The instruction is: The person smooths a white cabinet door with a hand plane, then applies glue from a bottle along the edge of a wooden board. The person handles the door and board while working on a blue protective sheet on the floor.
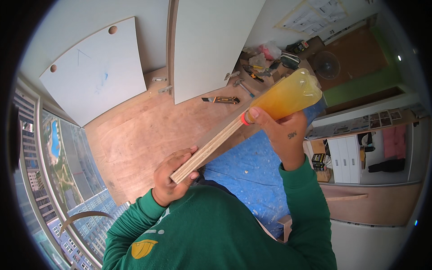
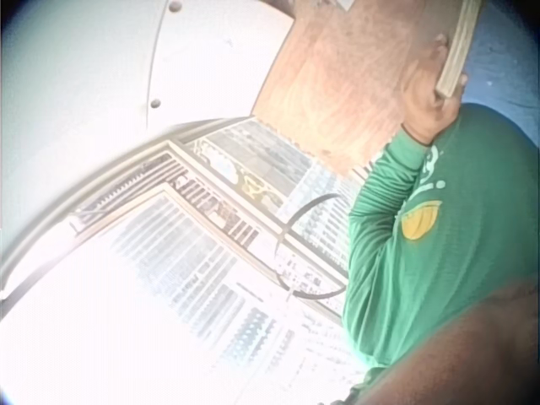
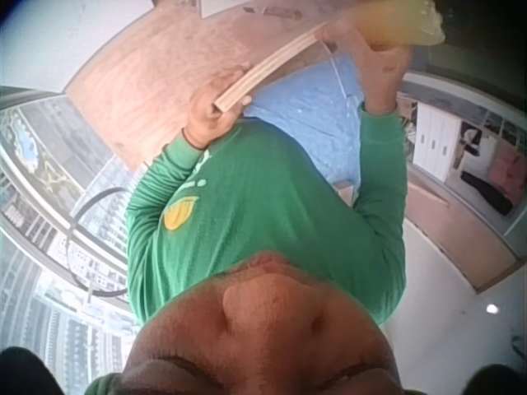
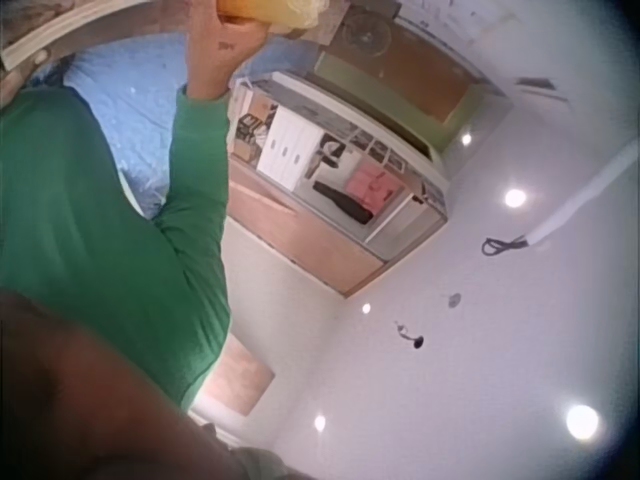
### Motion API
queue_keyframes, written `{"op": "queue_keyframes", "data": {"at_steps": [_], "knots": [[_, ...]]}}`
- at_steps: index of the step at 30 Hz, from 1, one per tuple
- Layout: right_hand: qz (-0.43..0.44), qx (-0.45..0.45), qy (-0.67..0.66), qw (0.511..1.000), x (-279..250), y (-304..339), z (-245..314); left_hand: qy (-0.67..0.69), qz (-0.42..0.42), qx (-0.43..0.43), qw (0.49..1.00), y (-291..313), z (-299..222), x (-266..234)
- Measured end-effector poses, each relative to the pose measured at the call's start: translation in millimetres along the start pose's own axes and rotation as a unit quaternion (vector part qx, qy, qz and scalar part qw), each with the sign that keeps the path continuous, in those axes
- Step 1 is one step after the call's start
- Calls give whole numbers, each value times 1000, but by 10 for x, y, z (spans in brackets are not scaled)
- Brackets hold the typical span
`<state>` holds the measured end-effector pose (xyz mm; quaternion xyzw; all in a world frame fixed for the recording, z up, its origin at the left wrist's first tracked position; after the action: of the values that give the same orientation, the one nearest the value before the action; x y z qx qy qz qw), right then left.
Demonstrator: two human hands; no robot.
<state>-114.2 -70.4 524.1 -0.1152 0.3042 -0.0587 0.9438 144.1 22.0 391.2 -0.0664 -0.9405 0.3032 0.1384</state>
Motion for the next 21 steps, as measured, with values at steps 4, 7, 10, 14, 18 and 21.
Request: {"op": "queue_keyframes", "data": {"at_steps": [4, 7, 10, 14, 18, 21], "knots": [[-21, -21, 24, 999, -102, -86, -44, -8, 3, -2, 1000, 1, -5, 1], [-48, -33, 0, 998, -219, -141, -32, -10, 3, -2, 1000, -7, -10, -2], [-44, -38, -20, 998, -241, -135, -9, -3, -2, -7, 1000, -6, -2, -5], [-16, -3, -77, 997, -117, -144, -58, 12, -8, -11, 1000, -11, 8, -13], [-24, -12, -11, 1000, -22, -176, -2, 3, -2, -8, 1000, -23, 1, -30], [-7, -5, 8, 1000, 51, -141, 69, 4, -3, -7, 1000, -35, 8, -42]]}}
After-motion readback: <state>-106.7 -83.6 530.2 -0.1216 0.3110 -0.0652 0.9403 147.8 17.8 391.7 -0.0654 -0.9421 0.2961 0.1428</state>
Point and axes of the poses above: each hand's wrist, its own y-axis away from the middle knuckle, its own x-axis out of the palm, z = x × y, the point moved 7 cm from there along -y, towards the middle knuckle, and after that the axes turned 12 degrees about y, right-handed, at the moved point
